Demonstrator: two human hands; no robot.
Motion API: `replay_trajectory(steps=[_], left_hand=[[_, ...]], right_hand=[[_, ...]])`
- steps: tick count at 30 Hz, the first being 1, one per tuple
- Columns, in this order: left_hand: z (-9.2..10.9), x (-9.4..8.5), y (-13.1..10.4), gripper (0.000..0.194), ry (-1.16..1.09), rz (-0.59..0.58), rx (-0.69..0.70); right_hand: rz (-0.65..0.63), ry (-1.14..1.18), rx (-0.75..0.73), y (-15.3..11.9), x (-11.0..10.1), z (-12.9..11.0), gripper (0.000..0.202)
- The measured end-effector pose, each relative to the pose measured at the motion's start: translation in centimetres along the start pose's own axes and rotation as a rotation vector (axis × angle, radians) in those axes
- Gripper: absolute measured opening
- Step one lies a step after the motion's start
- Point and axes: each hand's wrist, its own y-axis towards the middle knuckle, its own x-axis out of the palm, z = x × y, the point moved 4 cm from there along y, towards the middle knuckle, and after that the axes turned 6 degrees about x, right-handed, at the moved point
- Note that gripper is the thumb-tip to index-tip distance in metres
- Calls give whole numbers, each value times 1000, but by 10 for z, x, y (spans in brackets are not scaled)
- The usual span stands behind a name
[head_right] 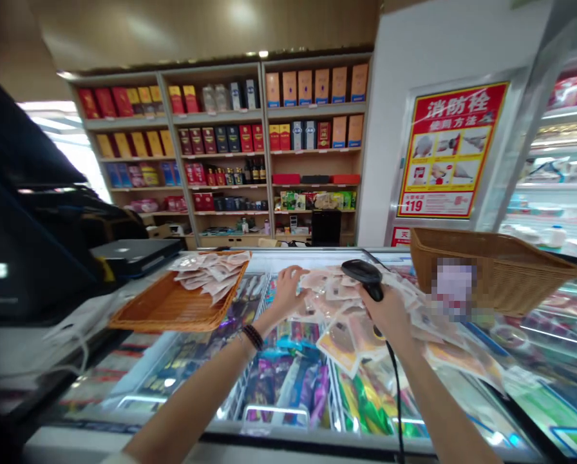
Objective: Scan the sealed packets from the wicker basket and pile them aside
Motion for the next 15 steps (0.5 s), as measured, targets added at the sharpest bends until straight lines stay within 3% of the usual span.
replay_trajectory(steps=[5,9,12,15], left_hand=[[-69,-99,-13,40,149,169,-194],[-123,-164,-39,38,278,201,-445],[-154,-188,-65,41,328,151,-651],[-174,-187,-87,49,258,62,-792]], right_hand=[[-81,115,-51,2,59,-39,40],[-176,184,-99,-12,107,-68,41],[-263,227,-99,-29,143,-79,44],[-337,256,-97,-45,173,-79,44]])
